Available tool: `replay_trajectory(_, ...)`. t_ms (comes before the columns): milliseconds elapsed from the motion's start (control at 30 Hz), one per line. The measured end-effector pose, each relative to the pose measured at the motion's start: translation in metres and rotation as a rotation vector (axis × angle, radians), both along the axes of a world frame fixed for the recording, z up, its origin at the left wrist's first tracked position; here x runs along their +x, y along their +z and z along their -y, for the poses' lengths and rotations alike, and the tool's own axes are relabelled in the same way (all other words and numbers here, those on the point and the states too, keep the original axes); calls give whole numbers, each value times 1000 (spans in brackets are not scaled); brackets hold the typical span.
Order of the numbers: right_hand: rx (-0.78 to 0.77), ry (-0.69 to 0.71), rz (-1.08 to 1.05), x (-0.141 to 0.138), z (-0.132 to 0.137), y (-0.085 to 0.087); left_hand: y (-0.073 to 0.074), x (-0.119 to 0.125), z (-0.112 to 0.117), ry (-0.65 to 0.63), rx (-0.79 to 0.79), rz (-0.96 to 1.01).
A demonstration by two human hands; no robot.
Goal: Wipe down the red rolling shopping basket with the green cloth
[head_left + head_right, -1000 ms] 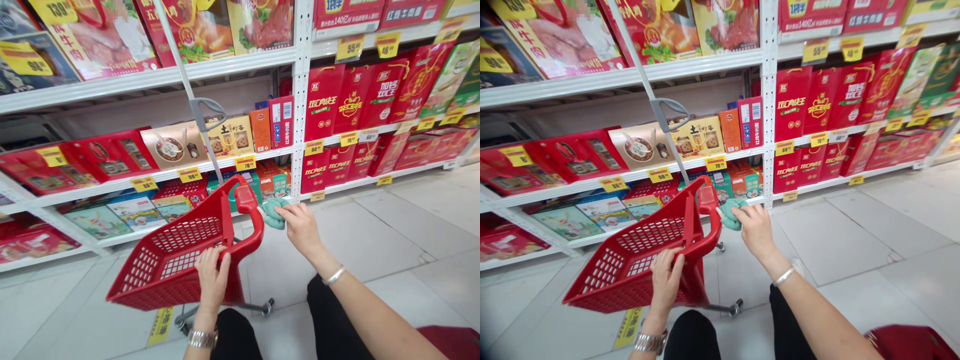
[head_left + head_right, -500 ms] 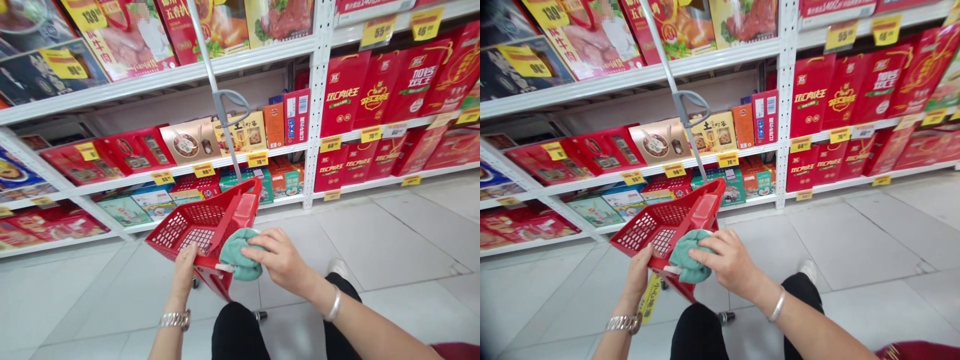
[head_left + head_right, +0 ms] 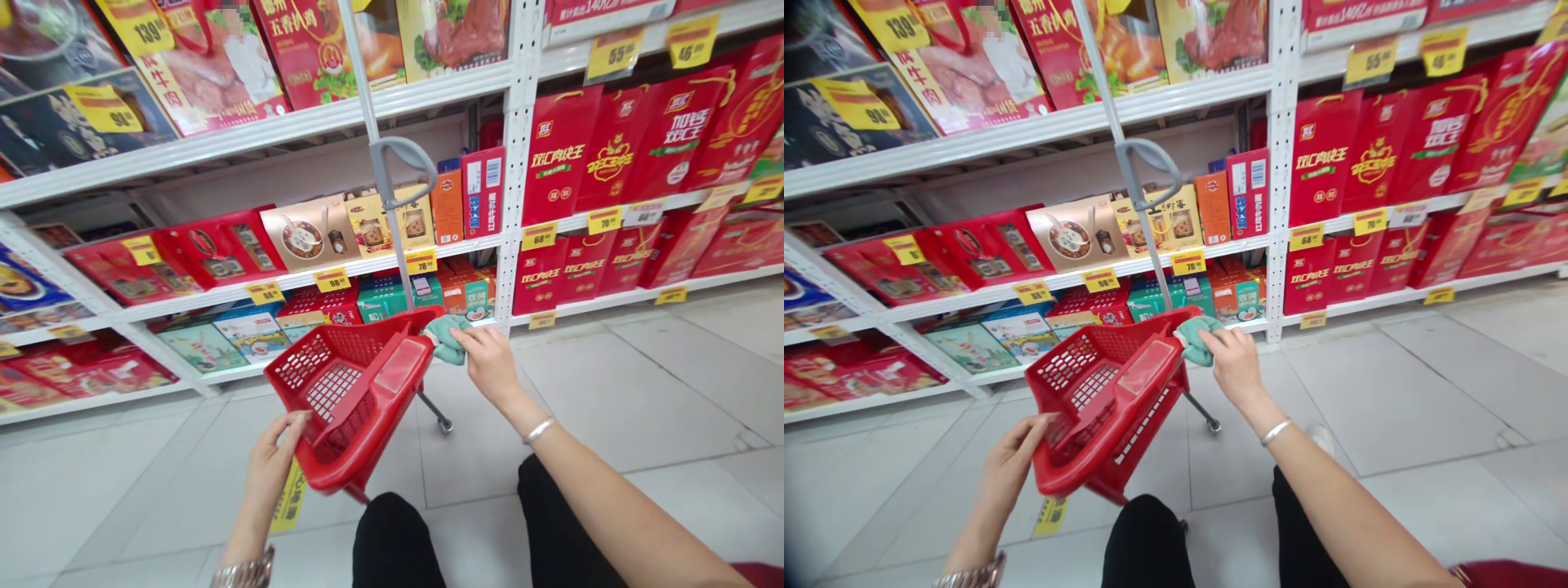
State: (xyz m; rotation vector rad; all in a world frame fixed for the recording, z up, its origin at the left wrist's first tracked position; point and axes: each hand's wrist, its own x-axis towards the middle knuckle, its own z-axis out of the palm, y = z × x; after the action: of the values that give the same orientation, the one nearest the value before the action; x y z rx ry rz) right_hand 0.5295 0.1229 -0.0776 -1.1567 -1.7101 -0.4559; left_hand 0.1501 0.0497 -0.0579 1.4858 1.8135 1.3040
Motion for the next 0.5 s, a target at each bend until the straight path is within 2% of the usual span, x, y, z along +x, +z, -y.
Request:
replay_trajectory(33,-17,-43,-15,9,-3,-3,3,3,9,56,37,1)
replay_trajectory(100,-25,-74,-67,21,-1,-6,6,12,32,80,121,-30)
replay_trajectory(200,4,13,-152,20,19,-4,3,31,62,44,288,-123)
replay_trajectory(300,33,189,-153,-6,51,6,-3,49,76,-30,351,-307)
replay_trajectory(400,100,368,-69,-40,80,17,-7,59,73,-72,428,-488)
replay_trajectory(500,173,465,14,-66,97,24,-5,58,70,-75,493,-558)
